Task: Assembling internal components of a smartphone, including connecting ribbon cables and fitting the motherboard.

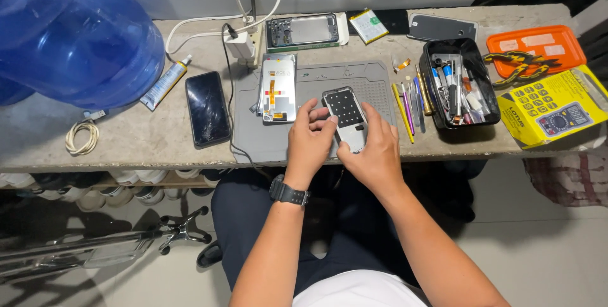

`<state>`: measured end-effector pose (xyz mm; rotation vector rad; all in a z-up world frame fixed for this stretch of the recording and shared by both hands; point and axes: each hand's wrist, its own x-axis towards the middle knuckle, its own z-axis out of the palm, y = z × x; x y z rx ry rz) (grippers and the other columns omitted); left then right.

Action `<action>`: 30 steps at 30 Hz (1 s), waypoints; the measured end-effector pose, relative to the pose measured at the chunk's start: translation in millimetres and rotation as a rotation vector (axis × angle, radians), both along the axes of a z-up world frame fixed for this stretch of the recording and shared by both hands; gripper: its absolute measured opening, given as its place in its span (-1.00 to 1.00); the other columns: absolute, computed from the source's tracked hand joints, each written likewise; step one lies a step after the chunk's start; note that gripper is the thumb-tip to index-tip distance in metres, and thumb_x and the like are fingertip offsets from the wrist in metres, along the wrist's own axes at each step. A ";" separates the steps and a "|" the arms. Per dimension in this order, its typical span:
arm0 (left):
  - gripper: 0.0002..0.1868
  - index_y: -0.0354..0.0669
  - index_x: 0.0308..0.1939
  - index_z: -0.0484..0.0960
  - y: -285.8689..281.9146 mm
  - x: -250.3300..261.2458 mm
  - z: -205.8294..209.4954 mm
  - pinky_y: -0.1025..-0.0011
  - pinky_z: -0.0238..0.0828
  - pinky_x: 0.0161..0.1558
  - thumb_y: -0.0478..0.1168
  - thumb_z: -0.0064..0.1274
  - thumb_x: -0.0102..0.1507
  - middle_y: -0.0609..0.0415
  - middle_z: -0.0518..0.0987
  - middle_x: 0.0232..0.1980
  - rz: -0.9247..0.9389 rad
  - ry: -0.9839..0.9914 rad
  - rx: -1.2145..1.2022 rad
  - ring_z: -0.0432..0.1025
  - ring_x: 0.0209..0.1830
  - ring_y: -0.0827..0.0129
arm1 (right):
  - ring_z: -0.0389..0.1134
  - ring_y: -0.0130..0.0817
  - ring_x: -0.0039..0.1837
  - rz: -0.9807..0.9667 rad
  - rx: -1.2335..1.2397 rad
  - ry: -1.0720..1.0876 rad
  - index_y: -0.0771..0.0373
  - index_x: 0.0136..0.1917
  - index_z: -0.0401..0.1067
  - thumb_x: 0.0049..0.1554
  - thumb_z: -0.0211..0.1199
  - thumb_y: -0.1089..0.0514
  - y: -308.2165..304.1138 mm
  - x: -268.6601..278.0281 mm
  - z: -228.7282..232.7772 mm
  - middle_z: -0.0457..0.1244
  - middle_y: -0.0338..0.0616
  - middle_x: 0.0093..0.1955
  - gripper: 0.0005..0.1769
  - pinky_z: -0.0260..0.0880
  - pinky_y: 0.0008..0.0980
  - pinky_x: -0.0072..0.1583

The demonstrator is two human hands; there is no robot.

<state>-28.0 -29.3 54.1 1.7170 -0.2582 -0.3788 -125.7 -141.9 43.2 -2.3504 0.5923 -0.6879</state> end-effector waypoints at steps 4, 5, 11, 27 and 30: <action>-0.15 -0.52 0.59 0.25 -10.1 0.1 -12.5 0.09 0.59 0.31 -0.16 0.27 0.33 -0.48 0.55 0.38 0.031 0.029 -0.163 0.58 0.30 -0.09 | 0.39 0.33 0.30 0.003 0.150 -0.029 0.22 0.64 0.27 -0.11 0.53 0.06 1.9 -7.1 13.7 0.38 0.33 0.27 0.08 0.37 0.20 0.34; -0.12 -0.53 0.62 0.17 -12.7 -1.2 -10.1 0.07 0.55 0.34 -0.15 0.25 0.36 -0.46 0.51 0.41 0.018 0.097 -0.298 0.53 0.35 -0.06 | 0.41 0.31 0.29 0.015 0.159 -0.052 0.19 0.63 0.29 -0.13 0.55 0.05 5.5 -7.5 18.3 0.40 0.30 0.27 0.08 0.39 0.19 0.33; -0.47 -0.31 0.47 0.47 -34.0 3.4 -36.0 0.15 0.71 0.13 -0.16 0.13 0.46 -0.20 0.67 0.28 0.038 0.433 -0.732 0.63 0.16 0.19 | 0.44 0.26 0.23 0.097 0.108 -0.154 0.21 0.58 0.36 -0.16 0.59 0.08 20.2 -8.6 27.6 0.42 0.24 0.26 0.05 0.42 0.13 0.31; -0.54 -0.36 0.19 0.64 -28.4 19.9 -38.2 -0.29 0.74 -0.11 0.00 0.12 0.44 -0.41 0.69 0.23 -0.103 0.709 -0.833 0.68 0.04 -0.24 | 0.23 0.12 0.46 -0.168 -0.576 0.055 -0.05 -0.06 0.65 0.14 0.53 0.09 -172.9 12.4 10.4 0.29 -0.16 0.39 -0.91 0.30 0.11 0.33; -0.52 -0.34 0.18 0.63 -28.0 15.9 -27.5 -0.29 0.75 -0.14 0.05 0.12 0.44 -0.41 0.70 0.20 -0.117 0.712 -0.815 0.69 0.01 -0.24 | 0.08 0.21 0.55 -0.151 -0.591 0.204 0.09 -0.13 0.68 0.08 0.56 0.11 -181.2 33.4 -8.0 0.23 0.03 0.52 -0.90 0.08 0.22 0.44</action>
